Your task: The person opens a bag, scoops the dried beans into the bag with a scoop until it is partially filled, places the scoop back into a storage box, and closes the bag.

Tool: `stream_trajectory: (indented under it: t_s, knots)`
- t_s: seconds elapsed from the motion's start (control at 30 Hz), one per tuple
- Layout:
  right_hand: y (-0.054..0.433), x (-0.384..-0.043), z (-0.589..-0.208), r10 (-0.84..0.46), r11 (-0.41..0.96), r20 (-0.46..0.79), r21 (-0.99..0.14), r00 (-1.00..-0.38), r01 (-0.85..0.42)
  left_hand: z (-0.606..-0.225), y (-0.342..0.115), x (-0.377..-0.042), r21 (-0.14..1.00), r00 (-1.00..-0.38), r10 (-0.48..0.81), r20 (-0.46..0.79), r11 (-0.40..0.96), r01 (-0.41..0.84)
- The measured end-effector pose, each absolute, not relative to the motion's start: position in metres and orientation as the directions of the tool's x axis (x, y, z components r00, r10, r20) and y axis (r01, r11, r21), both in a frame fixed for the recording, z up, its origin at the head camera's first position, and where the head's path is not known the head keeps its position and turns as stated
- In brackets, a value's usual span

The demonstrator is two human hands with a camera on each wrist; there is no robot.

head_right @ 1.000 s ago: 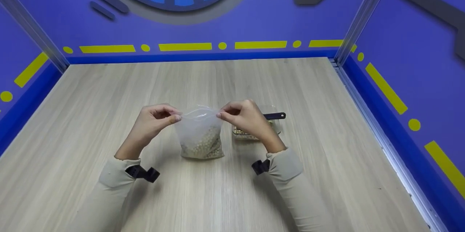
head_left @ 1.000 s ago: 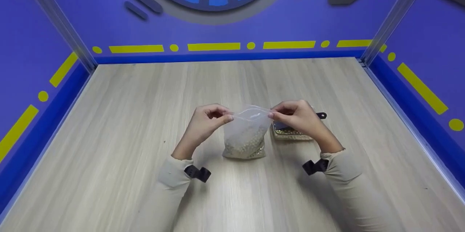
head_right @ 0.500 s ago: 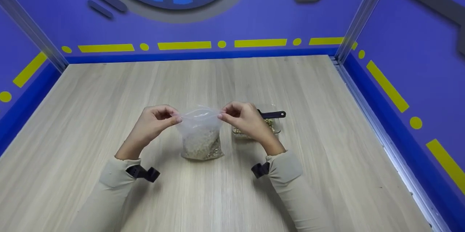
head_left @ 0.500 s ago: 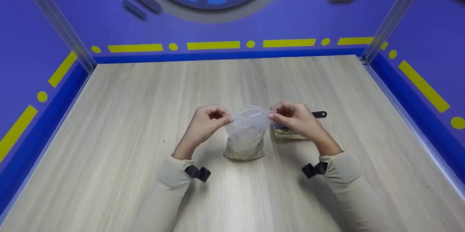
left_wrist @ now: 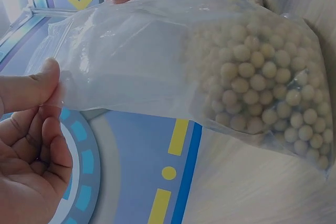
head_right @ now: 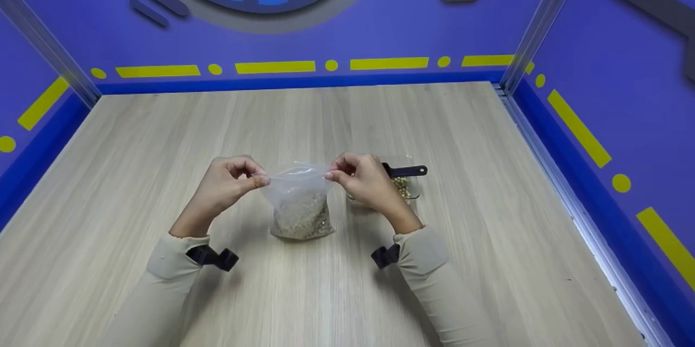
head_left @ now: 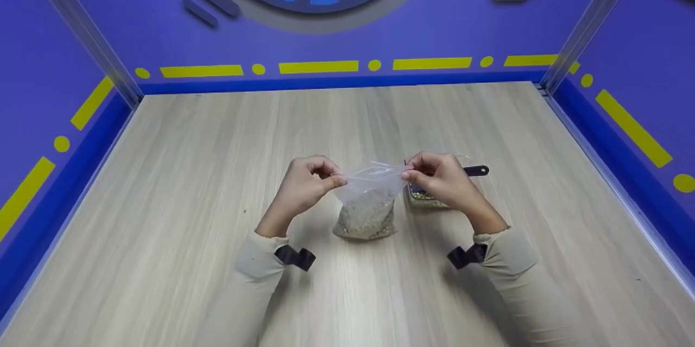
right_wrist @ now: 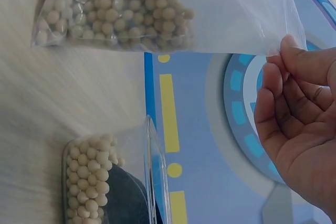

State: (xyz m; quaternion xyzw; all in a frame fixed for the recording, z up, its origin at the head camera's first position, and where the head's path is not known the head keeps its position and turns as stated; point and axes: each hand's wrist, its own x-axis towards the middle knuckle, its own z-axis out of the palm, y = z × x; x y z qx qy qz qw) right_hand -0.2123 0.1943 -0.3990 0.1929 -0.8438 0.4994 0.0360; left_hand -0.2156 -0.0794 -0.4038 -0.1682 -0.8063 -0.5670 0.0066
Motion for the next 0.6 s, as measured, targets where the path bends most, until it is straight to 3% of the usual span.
stream_trajectory:
  t_s: [0.3, 0.6]
  knots:
    - [0.1987, -0.2152, -0.4002, -0.318, 0.391, 0.145, -0.880, -0.937, -0.269, -0.4057, -0.0798, -0.2160, 0.928, -0.939, 0.297, 0.173, 0.270, 0.256]
    - [0.1970, -0.2164, -0.3985, -0.355, 0.366, 0.124, -0.894, -0.927, -0.259, -0.4066, -0.0748, -0.2152, 0.915, -0.914, 0.338, 0.224, 0.251, 0.317]
